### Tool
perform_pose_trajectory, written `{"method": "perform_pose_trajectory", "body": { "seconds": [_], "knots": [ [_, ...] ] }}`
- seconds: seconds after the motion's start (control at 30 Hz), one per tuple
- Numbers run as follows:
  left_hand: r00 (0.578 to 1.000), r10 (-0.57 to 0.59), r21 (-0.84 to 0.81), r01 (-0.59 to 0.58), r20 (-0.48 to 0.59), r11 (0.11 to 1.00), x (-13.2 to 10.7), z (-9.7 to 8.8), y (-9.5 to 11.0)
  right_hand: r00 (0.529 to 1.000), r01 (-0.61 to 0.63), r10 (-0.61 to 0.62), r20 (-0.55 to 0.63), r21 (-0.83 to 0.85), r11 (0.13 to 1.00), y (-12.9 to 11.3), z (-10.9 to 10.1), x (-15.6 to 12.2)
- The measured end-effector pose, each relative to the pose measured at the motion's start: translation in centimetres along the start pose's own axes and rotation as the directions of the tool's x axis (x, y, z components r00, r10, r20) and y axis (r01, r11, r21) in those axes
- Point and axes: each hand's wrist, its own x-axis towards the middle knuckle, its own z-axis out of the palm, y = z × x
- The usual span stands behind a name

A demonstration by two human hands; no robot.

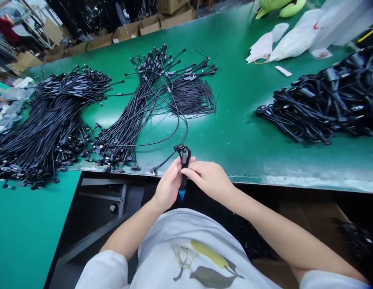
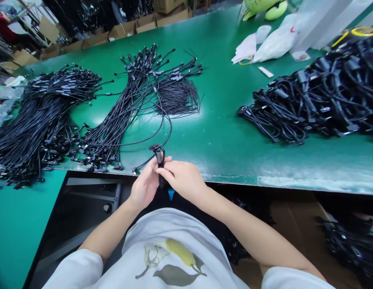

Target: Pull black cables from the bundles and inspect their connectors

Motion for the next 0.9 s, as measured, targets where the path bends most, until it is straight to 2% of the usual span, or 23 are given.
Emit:
{"method": "perform_pose_trajectory", "body": {
  "seconds": [0.07, 0.1, 0.2, 0.27, 0.37, 0.47, 0.53, 0.6, 0.73, 0.8, 0.9],
  "knots": [
    [1.0, -0.018, -0.053, 0.017, -0.006, 0.998, 0.6, 0.1, 0.5, 0.987, 0.063, -0.1, -0.13, -0.258, 0.964, 0.2, 0.3, -0.4],
    [0.999, -0.019, -0.058, 0.017, -0.026, 0.998, 0.9, 0.1, 0.7, 0.972, 0.085, -0.151, -0.182, -0.326, 0.941, 0.2, 0.6, -0.6],
    [0.995, 0.013, -0.02, -0.015, -0.098, 1.0, 1.7, 0.2, 1.0, 0.916, 0.143, -0.27, -0.297, -0.386, 0.911, 0.4, 2.0, -1.1],
    [0.991, 0.056, 0.03, -0.053, -0.122, 0.998, 2.0, 0.3, 0.9, 0.889, 0.166, -0.313, -0.334, -0.401, 0.901, 0.5, 3.0, -1.2],
    [0.992, 0.082, 0.079, -0.075, -0.098, 0.994, 2.2, 0.5, 0.6, 0.884, 0.168, -0.329, -0.333, -0.43, 0.887, 0.6, 3.8, -1.0],
    [0.997, 0.06, 0.115, -0.054, -0.054, 0.992, 2.3, 0.6, 0.7, 0.884, 0.181, -0.314, -0.347, -0.367, 0.913, 0.7, 3.7, -0.5],
    [0.999, 0.051, 0.153, -0.05, -0.001, 0.987, 2.4, 0.3, 1.2, 0.896, 0.199, -0.291, -0.335, -0.282, 0.938, 0.8, 3.3, -0.3],
    [0.994, 0.099, 0.203, -0.104, 0.034, 0.974, 2.6, -0.4, 2.3, 0.924, 0.206, -0.265, -0.275, -0.225, 0.952, 1.0, 2.6, -0.2],
    [0.959, 0.282, 0.404, -0.264, 0.016, 0.876, 3.0, -1.9, 4.4, 0.958, 0.229, -0.256, -0.128, -0.192, 0.954, 1.2, 1.5, -0.5],
    [0.953, 0.299, 0.496, -0.287, 0.059, 0.819, 3.1, -2.2, 4.9, 0.965, 0.225, -0.242, -0.103, -0.157, 0.962, 0.9, 1.3, -0.6],
    [0.959, 0.262, 0.546, -0.276, 0.105, 0.791, 2.9, -1.9, 5.2, 0.974, 0.178, -0.191, -0.124, -0.112, 0.978, 0.4, 1.5, -0.6]
  ]
}}
